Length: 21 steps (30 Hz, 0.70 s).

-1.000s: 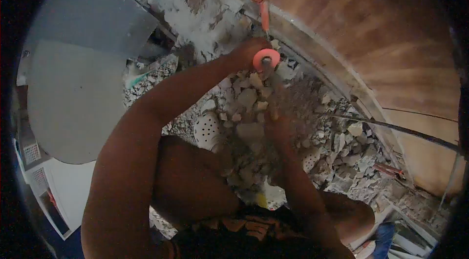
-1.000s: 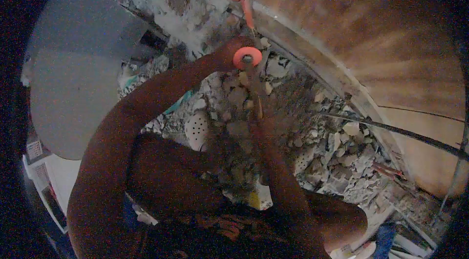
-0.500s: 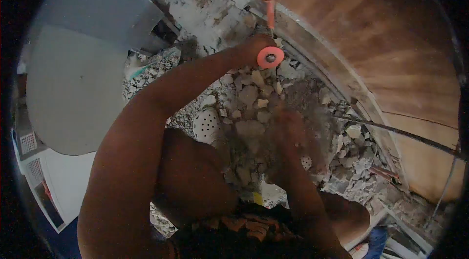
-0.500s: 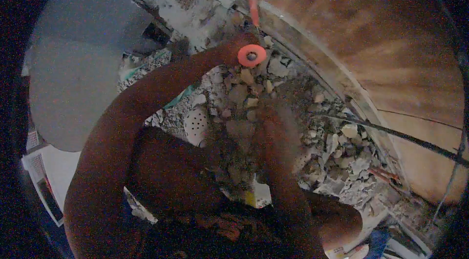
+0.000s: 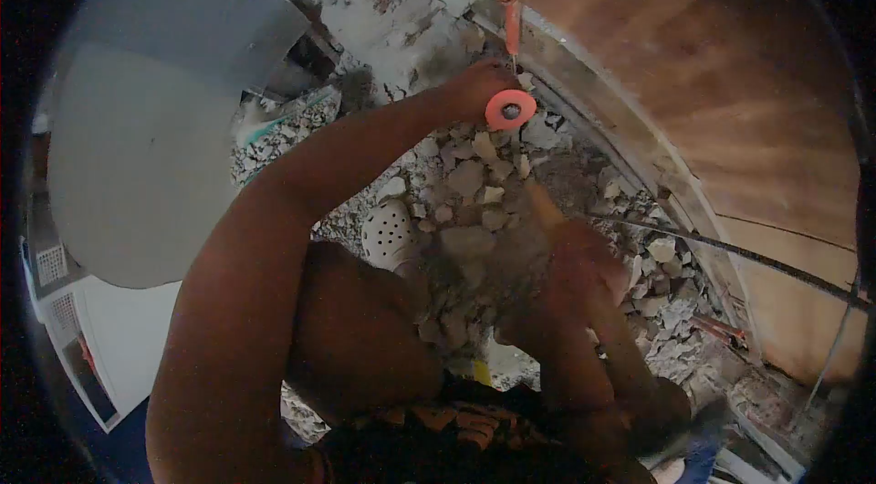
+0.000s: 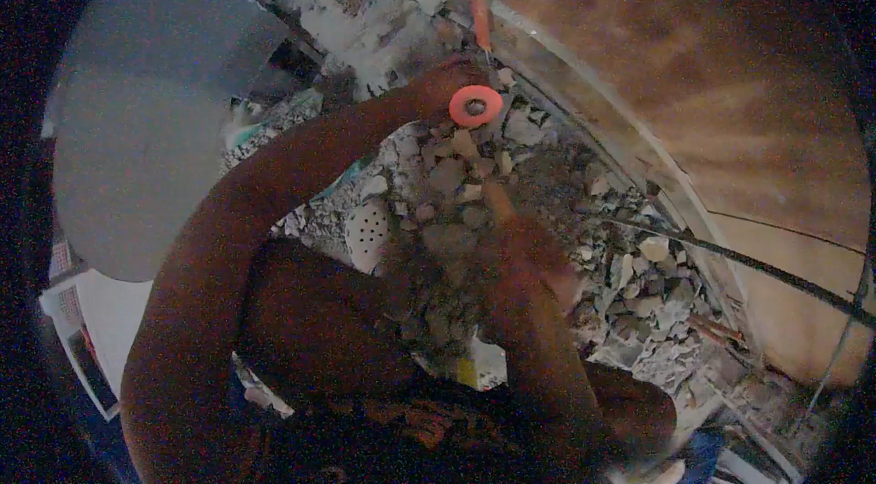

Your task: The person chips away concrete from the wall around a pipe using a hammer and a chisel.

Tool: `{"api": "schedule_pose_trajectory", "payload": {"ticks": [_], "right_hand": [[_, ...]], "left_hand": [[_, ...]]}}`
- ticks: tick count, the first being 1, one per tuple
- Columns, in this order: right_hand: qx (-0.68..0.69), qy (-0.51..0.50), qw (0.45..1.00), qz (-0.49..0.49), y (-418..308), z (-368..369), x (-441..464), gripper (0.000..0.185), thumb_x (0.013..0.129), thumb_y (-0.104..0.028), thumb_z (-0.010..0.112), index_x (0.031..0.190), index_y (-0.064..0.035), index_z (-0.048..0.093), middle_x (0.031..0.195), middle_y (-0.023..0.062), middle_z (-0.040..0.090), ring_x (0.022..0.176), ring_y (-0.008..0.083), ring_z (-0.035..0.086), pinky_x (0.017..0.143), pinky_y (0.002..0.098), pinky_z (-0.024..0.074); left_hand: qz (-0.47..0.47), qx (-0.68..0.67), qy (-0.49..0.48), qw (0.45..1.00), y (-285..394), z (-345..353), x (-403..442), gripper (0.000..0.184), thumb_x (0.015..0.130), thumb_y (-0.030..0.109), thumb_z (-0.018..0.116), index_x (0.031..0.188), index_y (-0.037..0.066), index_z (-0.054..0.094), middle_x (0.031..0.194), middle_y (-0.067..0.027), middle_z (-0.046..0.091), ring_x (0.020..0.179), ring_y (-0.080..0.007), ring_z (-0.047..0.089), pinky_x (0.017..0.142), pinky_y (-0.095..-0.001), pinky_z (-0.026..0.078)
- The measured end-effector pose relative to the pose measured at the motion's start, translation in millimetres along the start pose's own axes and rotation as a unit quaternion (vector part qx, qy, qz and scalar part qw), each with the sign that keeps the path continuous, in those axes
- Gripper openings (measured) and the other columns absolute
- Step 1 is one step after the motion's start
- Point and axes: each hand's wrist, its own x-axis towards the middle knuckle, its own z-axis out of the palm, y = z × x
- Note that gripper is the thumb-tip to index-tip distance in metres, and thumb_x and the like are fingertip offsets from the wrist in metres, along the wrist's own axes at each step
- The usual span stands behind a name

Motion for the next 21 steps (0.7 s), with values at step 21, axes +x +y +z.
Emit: {"api": "schedule_pose_trajectory", "payload": {"ticks": [21], "right_hand": [[-0.097, 0.031, 0.994, 0.029, 24, 12, 9, 0.020, 0.085, -0.020, 0.060, 0.098, -0.0058, 0.061, 0.098, 0.0110, 0.060, 0.084, 0.0264, 0.060, 0.072, 0.0443, 0.0508]], "left_hand": [[-0.112, -0.100, -0.043, 0.988, -3, -4, -4, 0.042, 0.065, 0.031, 0.077, 0.103, 0.018, 0.065, 0.104, -0.0050, 0.065, 0.101, -0.0218, 0.060, 0.091, -0.0411, 0.034]]}}
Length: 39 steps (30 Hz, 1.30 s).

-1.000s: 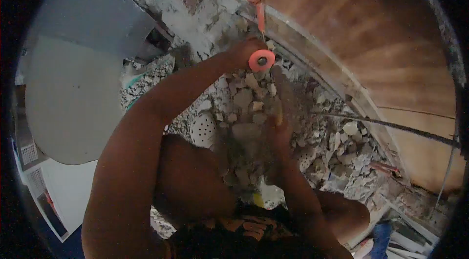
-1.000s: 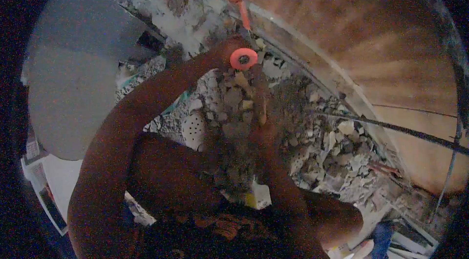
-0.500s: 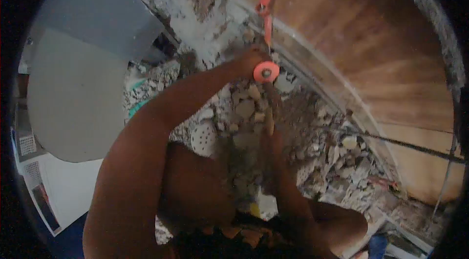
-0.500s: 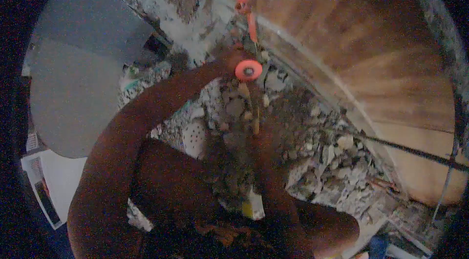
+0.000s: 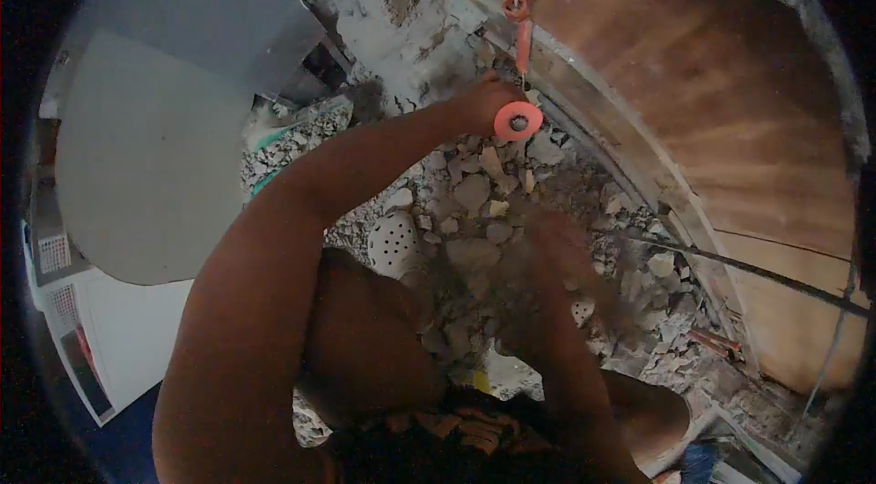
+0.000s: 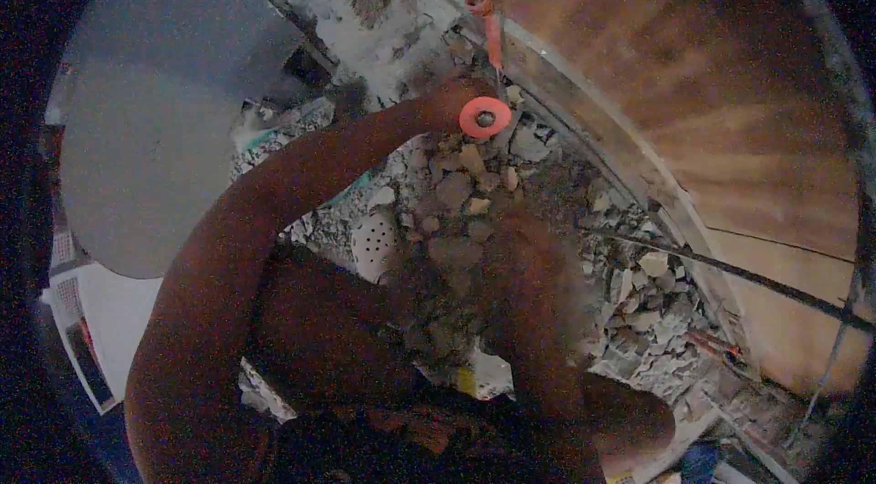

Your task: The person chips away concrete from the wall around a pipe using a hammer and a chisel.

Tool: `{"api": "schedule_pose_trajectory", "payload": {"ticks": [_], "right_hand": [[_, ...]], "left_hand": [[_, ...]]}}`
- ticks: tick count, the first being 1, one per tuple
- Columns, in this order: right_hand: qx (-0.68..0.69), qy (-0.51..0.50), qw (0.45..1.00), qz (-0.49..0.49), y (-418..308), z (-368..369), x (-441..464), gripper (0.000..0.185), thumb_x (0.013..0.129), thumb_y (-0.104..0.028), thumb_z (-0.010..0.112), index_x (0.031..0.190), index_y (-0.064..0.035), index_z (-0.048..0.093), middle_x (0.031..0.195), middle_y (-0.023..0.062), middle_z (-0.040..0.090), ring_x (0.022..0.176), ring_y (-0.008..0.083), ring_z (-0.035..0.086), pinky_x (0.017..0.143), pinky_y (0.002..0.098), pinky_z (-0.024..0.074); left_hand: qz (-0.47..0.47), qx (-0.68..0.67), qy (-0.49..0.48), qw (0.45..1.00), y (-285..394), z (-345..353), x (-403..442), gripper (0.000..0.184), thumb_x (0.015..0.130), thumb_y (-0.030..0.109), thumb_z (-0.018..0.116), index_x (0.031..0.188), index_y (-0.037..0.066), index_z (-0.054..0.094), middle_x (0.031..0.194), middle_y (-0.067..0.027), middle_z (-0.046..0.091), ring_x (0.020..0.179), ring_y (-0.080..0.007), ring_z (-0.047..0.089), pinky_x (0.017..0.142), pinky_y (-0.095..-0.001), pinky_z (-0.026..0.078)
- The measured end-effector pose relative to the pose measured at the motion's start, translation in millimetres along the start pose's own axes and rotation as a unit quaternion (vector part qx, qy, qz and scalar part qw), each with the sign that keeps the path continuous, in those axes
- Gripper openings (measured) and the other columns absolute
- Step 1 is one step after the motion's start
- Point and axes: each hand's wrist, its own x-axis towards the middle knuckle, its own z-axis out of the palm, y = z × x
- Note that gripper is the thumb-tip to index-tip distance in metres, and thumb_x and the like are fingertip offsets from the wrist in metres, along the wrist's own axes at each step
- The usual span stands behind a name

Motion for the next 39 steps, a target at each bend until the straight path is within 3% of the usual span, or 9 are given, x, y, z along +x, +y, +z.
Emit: {"api": "schedule_pose_trajectory", "payload": {"ticks": [4, 6, 8, 11, 14, 19, 23, 32, 39], "right_hand": [[-0.052, -0.131, 0.987, 0.073, 51, 87, 10, 0.019, 0.085, -0.020, 0.060, 0.098, -0.0060, 0.062, 0.098, 0.0110, 0.060, 0.084, 0.0265, 0.060, 0.072, 0.0442, 0.0508], [-0.056, -0.133, 0.985, 0.091, 51, 81, 8, 0.019, 0.086, -0.021, 0.060, 0.098, -0.0062, 0.062, 0.097, 0.0111, 0.060, 0.084, 0.0265, 0.060, 0.072, 0.0442, 0.0509], [-0.090, -0.097, 0.989, 0.063, 37, 58, 19, 0.019, 0.086, -0.021, 0.060, 0.098, -0.0063, 0.062, 0.097, 0.0111, 0.061, 0.083, 0.0266, 0.060, 0.072, 0.0441, 0.0509], [-0.190, 0.026, 0.981, -0.010, 1, -10, 25, 0.019, 0.086, -0.021, 0.059, 0.098, -0.0065, 0.062, 0.097, 0.0111, 0.061, 0.083, 0.0267, 0.060, 0.071, 0.0441, 0.0509], [-0.056, 0.090, 0.993, -0.052, -48, -57, 1, 0.019, 0.086, -0.021, 0.059, 0.098, -0.0067, 0.063, 0.096, 0.0112, 0.061, 0.083, 0.0267, 0.060, 0.071, 0.0441, 0.0509], [-0.091, -0.078, 0.992, 0.029, 18, 42, 20, 0.019, 0.086, -0.022, 0.059, 0.098, -0.0070, 0.063, 0.096, 0.0112, 0.061, 0.082, 0.0269, 0.060, 0.071, 0.0440, 0.0510], [-0.071, -0.112, 0.989, 0.069, 35, 78, 23, 0.019, 0.086, -0.022, 0.059, 0.097, -0.0073, 0.063, 0.095, 0.0113, 0.062, 0.081, 0.0270, 0.061, 0.071, 0.0439, 0.0510], [-0.032, 0.075, 0.996, -0.046, -54, -53, 1, 0.019, 0.087, -0.023, 0.058, 0.097, -0.0078, 0.064, 0.094, 0.0114, 0.062, 0.080, 0.0272, 0.061, 0.070, 0.0438, 0.0510], [-0.112, -0.075, 0.990, 0.035, 18, 56, 30, 0.019, 0.087, -0.023, 0.057, 0.097, -0.0083, 0.065, 0.093, 0.0115, 0.063, 0.079, 0.0274, 0.061, 0.070, 0.0437, 0.0511]], "left_hand": [[0.012, 0.099, 0.029, 0.995, -4, 7, 6, 0.040, 0.066, 0.031, 0.076, 0.102, 0.018, 0.065, 0.103, -0.0049, 0.065, 0.101, -0.0209, 0.060, 0.093, -0.0392, 0.034], [-0.055, -0.152, 0.013, 0.987, 0, 31, -3, 0.039, 0.067, 0.031, 0.076, 0.102, 0.018, 0.065, 0.103, -0.0046, 0.065, 0.102, -0.0207, 0.061, 0.095, -0.0383, 0.034], [-0.039, 0.048, -0.032, 0.998, 0, 1, 6, 0.039, 0.066, 0.029, 0.076, 0.102, 0.018, 0.065, 0.103, -0.0047, 0.066, 0.102, -0.0213, 0.061, 0.094, -0.0394, 0.034], [-0.017, 0.014, 0.009, 1.000, 1, 3, 1, 0.035, 0.067, 0.028, 0.074, 0.099, 0.019, 0.065, 0.100, -0.0042, 0.065, 0.100, -0.0218, 0.060, 0.092, -0.0425, 0.034], [-0.029, 0.027, -0.031, 0.999, 21, -16, 3, 0.033, 0.068, 0.029, 0.073, 0.098, 0.018, 0.064, 0.098, -0.0040, 0.064, 0.098, -0.0222, 0.061, 0.090, -0.0451, 0.035], [0.033, 0.046, 0.011, 0.998, 2, -5, 9, 0.032, 0.071, 0.027, 0.072, 0.099, 0.015, 0.063, 0.099, -0.0066, 0.063, 0.097, -0.0241, 0.061, 0.088, -0.0484, 0.036], [-0.048, -0.159, -0.040, 0.985, 10, -12, -1, 0.034, 0.072, 0.027, 0.070, 0.103, 0.014, 0.063, 0.101, -0.0090, 0.062, 0.100, -0.0269, 0.060, 0.091, -0.0486, 0.037], [-0.068, 0.019, -0.006, 0.997, 25, -3, -2, 0.034, 0.071, 0.024, 0.070, 0.103, 0.018, 0.062, 0.103, -0.0026, 0.061, 0.104, -0.0239, 0.058, 0.092, -0.0456, 0.033], [0.022, 0.003, -0.055, 0.998, 22, -22, 18, 0.033, 0.071, 0.021, 0.072, 0.103, 0.017, 0.062, 0.102, -0.0038, 0.061, 0.104, -0.0274, 0.057, 0.094, -0.0489, 0.037]]}}
